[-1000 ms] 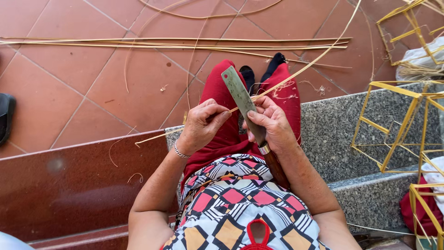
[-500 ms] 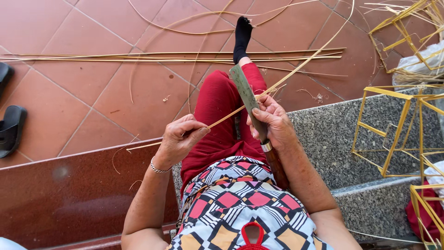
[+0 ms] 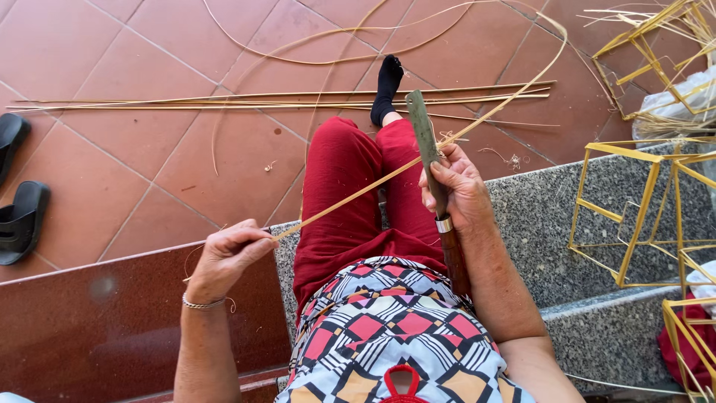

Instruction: The person sits on the floor and uses a large knife to shave thin strips from bamboo rods. They hold the rod in one hand and draw the knife along its length to peel off fine layers, repeating the motion on multiple rods.

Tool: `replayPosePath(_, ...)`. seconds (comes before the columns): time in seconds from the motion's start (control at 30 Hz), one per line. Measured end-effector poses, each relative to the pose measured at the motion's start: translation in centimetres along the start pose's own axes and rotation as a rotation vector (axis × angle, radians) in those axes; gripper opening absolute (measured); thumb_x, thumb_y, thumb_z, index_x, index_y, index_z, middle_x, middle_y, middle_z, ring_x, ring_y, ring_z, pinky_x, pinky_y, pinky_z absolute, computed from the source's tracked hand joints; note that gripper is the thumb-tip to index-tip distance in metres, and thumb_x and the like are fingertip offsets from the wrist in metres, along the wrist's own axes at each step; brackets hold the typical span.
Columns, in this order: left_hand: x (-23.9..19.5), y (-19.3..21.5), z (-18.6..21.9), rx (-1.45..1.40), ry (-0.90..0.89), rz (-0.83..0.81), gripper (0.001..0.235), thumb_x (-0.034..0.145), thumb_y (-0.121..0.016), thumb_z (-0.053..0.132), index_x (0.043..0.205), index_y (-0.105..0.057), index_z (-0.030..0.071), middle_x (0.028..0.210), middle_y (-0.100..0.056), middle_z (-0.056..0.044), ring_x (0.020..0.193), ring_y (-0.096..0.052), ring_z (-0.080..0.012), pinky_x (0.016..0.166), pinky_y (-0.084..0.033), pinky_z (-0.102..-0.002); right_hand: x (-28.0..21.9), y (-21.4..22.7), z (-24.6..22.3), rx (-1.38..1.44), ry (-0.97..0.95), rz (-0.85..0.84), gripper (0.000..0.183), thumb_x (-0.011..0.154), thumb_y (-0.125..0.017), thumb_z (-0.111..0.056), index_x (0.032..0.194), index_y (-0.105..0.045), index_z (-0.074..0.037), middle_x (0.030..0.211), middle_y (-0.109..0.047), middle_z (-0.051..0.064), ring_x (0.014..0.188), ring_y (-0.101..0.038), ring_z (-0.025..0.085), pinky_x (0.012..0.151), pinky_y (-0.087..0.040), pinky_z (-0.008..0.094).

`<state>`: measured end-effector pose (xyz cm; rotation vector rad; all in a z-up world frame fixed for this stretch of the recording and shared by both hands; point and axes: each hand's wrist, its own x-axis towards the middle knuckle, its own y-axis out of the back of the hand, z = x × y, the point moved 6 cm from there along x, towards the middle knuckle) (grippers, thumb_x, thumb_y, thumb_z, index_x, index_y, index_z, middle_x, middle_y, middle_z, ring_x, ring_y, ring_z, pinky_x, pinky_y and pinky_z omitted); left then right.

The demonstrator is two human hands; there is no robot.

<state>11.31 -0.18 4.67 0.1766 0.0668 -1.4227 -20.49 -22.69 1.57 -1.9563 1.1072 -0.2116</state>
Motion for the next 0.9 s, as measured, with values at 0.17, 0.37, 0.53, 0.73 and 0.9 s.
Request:
replayPosePath(0.17, 1.9, 1.5, -0.9, 0.112, 0.106, -0.025, 0.013, 0.094, -0.071, 0.006, 0.104, -0.076, 0.001, 0.084, -0.065, 0.001, 0.076, -0.055, -0.0055, 0.065, -0.045, -0.024, 0.6, -0.8, 1.7, -0.135, -0.010, 0.046, 0.027, 0.099, -0.063, -0.001, 0.121, -0.047, -0.005, 0.084, -0.070, 0.020, 0.055, -0.066, 0.024, 0.048, -0.056, 0.031)
replayPosePath(0.37, 7.3, -4.5, -1.3, 0.189, 0.117, -0.058, 0.023, 0.093, -0.074, 0.013, 0.113, -0.074, 0.002, 0.074, -0.065, -0.002, 0.065, -0.054, -0.0061, 0.057, -0.048, -0.024, 3.4, -3.6, 7.1, -0.255, -0.207, 0.069, 0.028, 0.097, -0.064, -0.003, 0.119, -0.047, -0.003, 0.084, -0.070, 0.017, 0.050, -0.065, 0.020, 0.043, -0.053, 0.028)
replayPosePath(0.53, 10.6, -6.6, -1.2, 0.106, -0.125, 0.007, 0.017, 0.097, -0.070, 0.010, 0.110, -0.070, -0.001, 0.084, -0.073, -0.007, 0.075, -0.065, -0.0064, 0.069, -0.055, -0.025, 3.7, -4.9, 9.5, -0.293, -0.318, 0.068, 0.030, 0.095, -0.065, -0.004, 0.121, -0.048, -0.002, 0.087, -0.070, 0.014, 0.052, -0.065, 0.018, 0.044, -0.054, 0.027)
replayPosePath(0.73, 10.8, -6.7, -2.9, 0.129, 0.024, -0.025, 0.017, 0.097, -0.071, 0.011, 0.108, -0.071, -0.002, 0.083, -0.074, -0.007, 0.072, -0.061, -0.0053, 0.066, -0.054, -0.025, 2.9, -5.9, 10.3, -0.200, -0.423, -0.024, 0.027, 0.097, -0.065, -0.007, 0.121, -0.051, -0.004, 0.084, -0.068, 0.013, 0.052, -0.065, 0.017, 0.044, -0.052, 0.025)
replayPosePath(0.9, 8.2, -7.7, -2.7, 0.030, 0.067, -0.115, 0.014, 0.099, -0.071, 0.011, 0.104, -0.073, -0.002, 0.078, -0.066, 0.001, 0.071, -0.054, -0.0021, 0.061, -0.047, -0.022, 0.5, -4.8, 9.0, -0.190, -0.329, -0.051, 0.026, 0.098, -0.064, -0.004, 0.121, -0.051, -0.003, 0.087, -0.069, 0.015, 0.055, -0.066, 0.018, 0.047, -0.055, 0.027)
